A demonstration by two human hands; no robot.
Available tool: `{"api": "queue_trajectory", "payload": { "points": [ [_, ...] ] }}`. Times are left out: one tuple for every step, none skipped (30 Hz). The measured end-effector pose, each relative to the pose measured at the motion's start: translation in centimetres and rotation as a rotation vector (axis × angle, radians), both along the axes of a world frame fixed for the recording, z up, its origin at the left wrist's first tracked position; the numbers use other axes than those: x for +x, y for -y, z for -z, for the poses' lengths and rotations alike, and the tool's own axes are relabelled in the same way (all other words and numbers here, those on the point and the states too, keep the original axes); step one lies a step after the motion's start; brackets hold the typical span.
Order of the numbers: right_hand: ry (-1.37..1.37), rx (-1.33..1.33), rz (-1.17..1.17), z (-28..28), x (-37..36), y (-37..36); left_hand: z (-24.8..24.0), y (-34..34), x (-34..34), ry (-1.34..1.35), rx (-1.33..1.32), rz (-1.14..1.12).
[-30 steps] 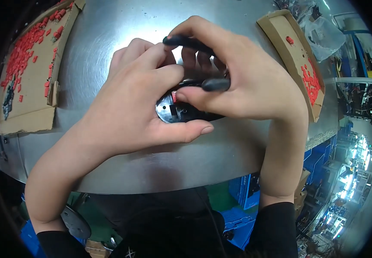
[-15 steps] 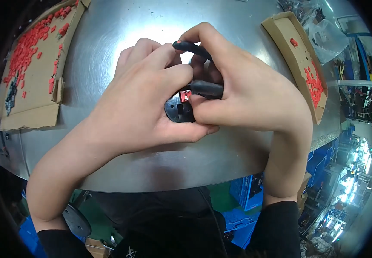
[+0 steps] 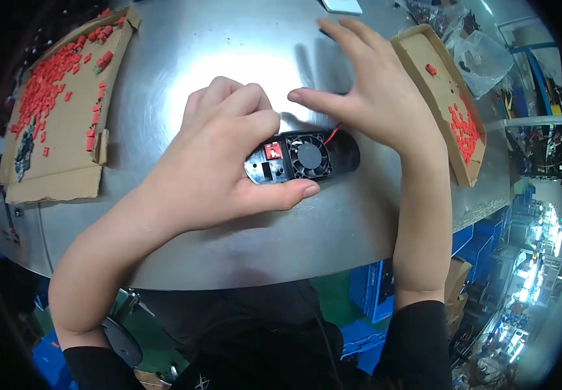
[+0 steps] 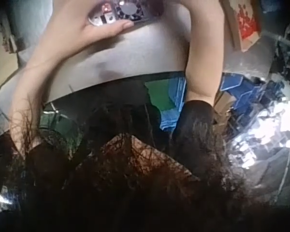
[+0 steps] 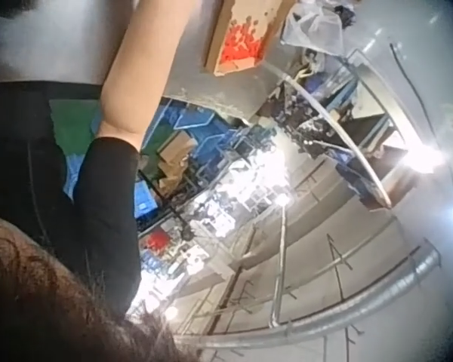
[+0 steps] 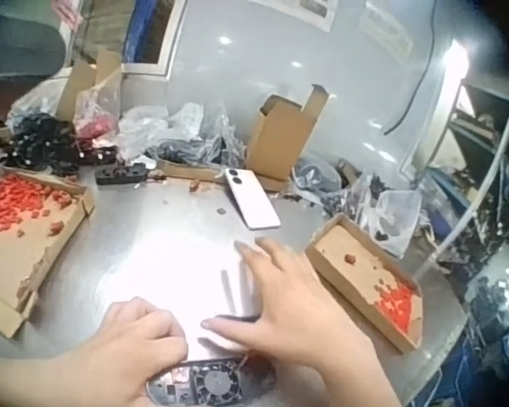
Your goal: Assembling the internal components and outer shell of a computer mouse at a factory workstation.
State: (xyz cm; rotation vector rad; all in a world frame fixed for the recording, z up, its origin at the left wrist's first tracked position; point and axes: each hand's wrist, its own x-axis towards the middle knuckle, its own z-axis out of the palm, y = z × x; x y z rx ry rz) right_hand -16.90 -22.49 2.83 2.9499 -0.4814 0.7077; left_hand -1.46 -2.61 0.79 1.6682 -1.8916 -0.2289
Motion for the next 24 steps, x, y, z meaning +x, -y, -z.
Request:
{"api": "queue_trajectory", "payload": {
  "points": [
    [0.033,-0.004,-0.114,-1.2,-0.1,-0.5,-0.1,0.0,0.1,-0.017,0.004,0.01],
    [0.072,0.13,-0.277,-2.1,0.4,-0.6,-0.1,0.0,0.2,-0.007,-0.005,-0.003],
    [0.109,0.263,-0.442,-2.9,0.8,-0.6,0.0,0.0,0.2,-0.043,-0.039,-0.024],
    [0.064,0.418,-0.575,-3.9,0.6,-1.1,-0.1,-0.1,0.4,-0.076,-0.073,-0.044],
    [0.054,0.437,-0.64,-4.3,0.6,-1.5,-0.3,-0.3,0.6,-0.158,-0.064,-0.035],
    [0.044,0.455,-0.705,-4.3,0.6,-1.7,-0.6,-0.5,1.2,-0.186,-0.039,-0.071],
    [0.039,0.468,-0.747,-4.1,0.8,-2.1,-0.9,-0.7,1.7,-0.213,-0.015,-0.106],
    [0.034,0.494,-0.728,-3.7,0.8,-2.7,-1.3,-0.7,2.2,-0.326,0.008,-0.114],
    [0.034,0.518,-0.708,-3.6,0.9,-3.4,-1.7,-0.7,2.6,-0.308,-0.003,-0.116],
    [0.032,0.455,-0.694,-3.6,0.9,-3.7,-1.9,-0.7,3.0,-0.355,0.005,-0.12],
    [0.048,0.443,-0.704,-3.4,1.0,-3.9,-2.0,-0.8,3.3,-0.401,0.015,-0.126],
    [0.049,0.449,-0.668,-3.1,1.0,-4.1,-2.0,-0.8,3.6,-0.369,-0.003,-0.102],
    [0.05,0.456,-0.631,-3.1,1.0,-4.5,-2.2,-1.0,3.6,-0.394,0.019,-0.093],
    [0.066,0.418,-0.612,-3.8,1.0,-5.0,-2.4,-1.0,3.3,-0.424,0.043,-0.081],
    [0.077,0.415,-0.614,-3.9,0.9,-5.4,-2.6,-1.0,3.2,-0.391,0.003,-0.069],
    [0.075,0.347,-0.575,-3.8,0.8,-5.7,-3.0,-1.0,3.0,-0.381,0.004,-0.069],
    [0.074,0.283,-0.535,-3.9,0.8,-5.9,-3.7,-0.9,2.9,-0.572,0.129,-0.05],
    [0.146,0.255,-0.531,-4.0,1.0,-6.1,-4.1,-0.9,2.8,-0.764,0.255,-0.032],
    [0.155,0.257,-0.532,-4.3,0.9,-6.2,-4.2,-0.9,2.7,-0.756,0.26,-0.034],
    [0.169,0.252,-0.541,-4.4,0.9,-6.3,-3.9,-1.0,2.7,-0.767,0.218,-0.006],
    [0.183,0.248,-0.549,-4.3,0.9,-6.4,-3.8,-1.1,2.6,-0.778,0.176,0.021],
    [0.191,0.252,-0.55,-4.1,1.0,-6.6,-4.1,-1.3,2.5,-0.771,0.182,0.019],
    [0.216,0.224,-0.543,-4.0,0.9,-6.6,-4.5,-1.4,2.3,-0.823,0.204,0.014],
    [0.241,0.195,-0.536,-3.9,0.9,-6.7,-4.8,-1.4,2.2,-0.875,0.226,0.01]
  ]
}}
